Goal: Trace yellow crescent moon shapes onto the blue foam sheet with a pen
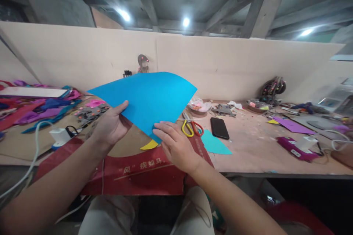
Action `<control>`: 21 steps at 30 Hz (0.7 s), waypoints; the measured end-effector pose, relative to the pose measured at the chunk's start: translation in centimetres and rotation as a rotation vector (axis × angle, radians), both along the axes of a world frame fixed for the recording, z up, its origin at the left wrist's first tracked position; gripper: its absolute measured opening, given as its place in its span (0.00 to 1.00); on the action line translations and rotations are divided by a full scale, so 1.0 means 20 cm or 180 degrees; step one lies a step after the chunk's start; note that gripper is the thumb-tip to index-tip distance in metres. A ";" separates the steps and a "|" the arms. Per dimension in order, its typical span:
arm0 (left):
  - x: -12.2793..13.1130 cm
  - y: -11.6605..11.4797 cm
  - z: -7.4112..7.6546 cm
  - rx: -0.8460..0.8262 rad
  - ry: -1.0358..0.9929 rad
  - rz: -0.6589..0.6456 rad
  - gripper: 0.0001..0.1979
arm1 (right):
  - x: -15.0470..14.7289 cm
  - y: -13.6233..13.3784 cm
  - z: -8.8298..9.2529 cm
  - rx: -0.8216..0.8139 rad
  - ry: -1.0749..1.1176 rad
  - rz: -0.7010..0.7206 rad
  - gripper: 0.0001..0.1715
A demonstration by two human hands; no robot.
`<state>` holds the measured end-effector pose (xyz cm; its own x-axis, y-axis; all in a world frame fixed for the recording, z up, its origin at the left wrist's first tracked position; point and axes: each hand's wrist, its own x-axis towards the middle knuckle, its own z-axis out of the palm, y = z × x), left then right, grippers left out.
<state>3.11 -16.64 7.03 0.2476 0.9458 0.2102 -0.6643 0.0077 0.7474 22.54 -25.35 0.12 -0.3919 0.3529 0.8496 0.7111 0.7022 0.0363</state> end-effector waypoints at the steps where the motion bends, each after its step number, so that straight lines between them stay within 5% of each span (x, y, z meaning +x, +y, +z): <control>1: 0.00 0.05 -0.02 0.0028 -0.0063 0.0155 0.14 | 0.00 0.00 -0.04 -0.0145 0.0152 -0.0152 0.28; 4: -0.01 0.21 -0.06 0.0195 -0.0184 0.0410 0.16 | 0.03 -0.01 -0.17 -0.0682 0.0466 -0.0946 0.30; 9: -0.08 0.38 -0.09 0.0253 -0.0168 0.0266 0.18 | 0.15 0.01 -0.30 -0.2288 -0.0032 -0.2208 0.23; 12: -0.12 0.43 -0.12 0.0442 -0.0235 0.0171 0.20 | 0.28 0.07 -0.31 -0.2796 -0.0313 -0.2090 0.19; 21: -0.17 0.53 -0.24 0.0482 -0.0206 0.0245 0.21 | 0.55 0.34 -0.29 -0.2767 -0.0735 -0.2313 0.22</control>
<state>-0.36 -6.10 2.18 0.1570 0.9177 0.3648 -0.7053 -0.1544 0.6919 33.49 -18.62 -5.67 0.0290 0.9892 0.1440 0.9969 -0.0180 -0.0767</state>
